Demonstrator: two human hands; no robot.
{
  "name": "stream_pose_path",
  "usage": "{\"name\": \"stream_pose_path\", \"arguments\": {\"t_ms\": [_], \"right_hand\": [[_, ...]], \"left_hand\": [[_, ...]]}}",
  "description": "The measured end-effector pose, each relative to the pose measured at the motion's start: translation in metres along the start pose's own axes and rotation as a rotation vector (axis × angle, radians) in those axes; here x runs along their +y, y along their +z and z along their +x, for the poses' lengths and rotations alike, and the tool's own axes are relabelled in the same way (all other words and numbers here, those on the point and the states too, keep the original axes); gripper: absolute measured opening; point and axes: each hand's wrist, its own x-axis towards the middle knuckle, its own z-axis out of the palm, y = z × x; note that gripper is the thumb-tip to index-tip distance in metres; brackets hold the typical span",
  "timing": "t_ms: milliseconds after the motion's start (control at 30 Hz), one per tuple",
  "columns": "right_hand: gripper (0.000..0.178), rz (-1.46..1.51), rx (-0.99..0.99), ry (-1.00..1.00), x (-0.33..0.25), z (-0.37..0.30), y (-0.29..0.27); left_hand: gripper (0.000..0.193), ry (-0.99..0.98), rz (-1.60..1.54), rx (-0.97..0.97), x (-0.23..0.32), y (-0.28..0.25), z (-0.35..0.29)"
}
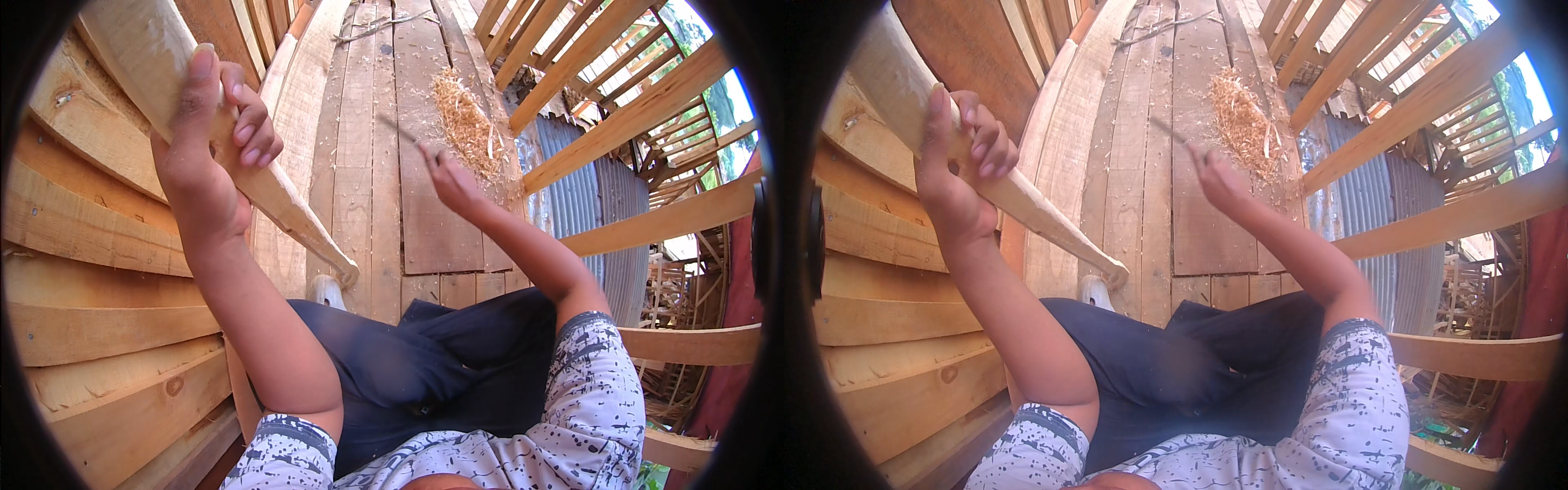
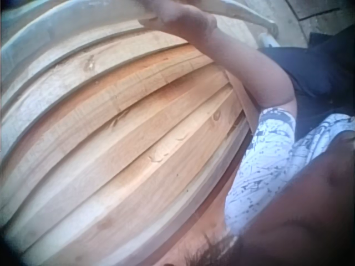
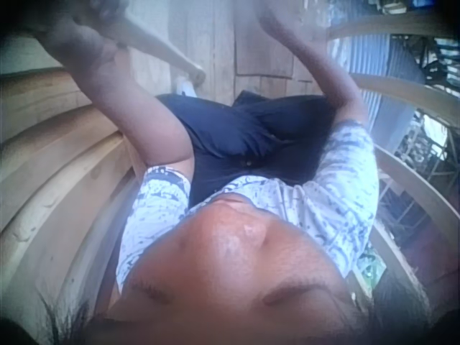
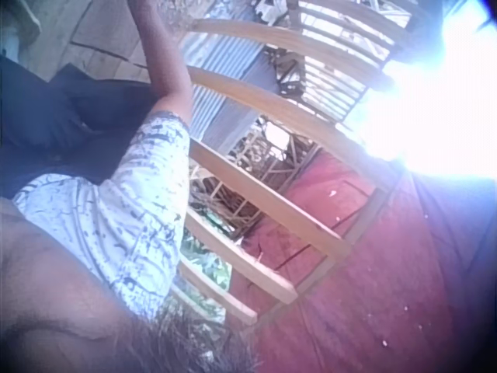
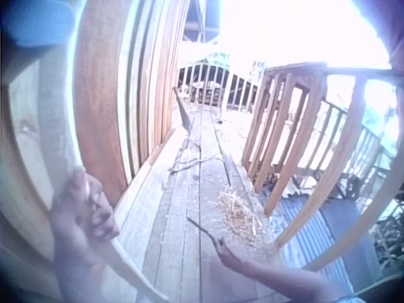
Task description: The person sits cross-legged on a wooden floor and uses a knife to carve a long, thin piece of wood. They hold the wood with their left hand and use the knife in their right hand to shave off thin strips, gradually shaping the wood into a tapered form.
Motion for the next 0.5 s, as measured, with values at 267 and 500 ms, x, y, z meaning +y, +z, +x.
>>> {"name": "stream_pose_path", "arguments": {"t_ms": [267, 500], "right_hand": [[0.06, -0.151, -0.026, -0.04, 0.027, -0.048, 0.045], [0.059, -0.014, 0.056, 0.107, 0.032, -0.003, 0.012]], "left_hand": [[0.038, -0.012, -0.029, -0.006, -0.001, 0.006, 0.001], [0.038, 0.015, -0.029, 0.012, 0.0, 0.001, 0.001]]}}
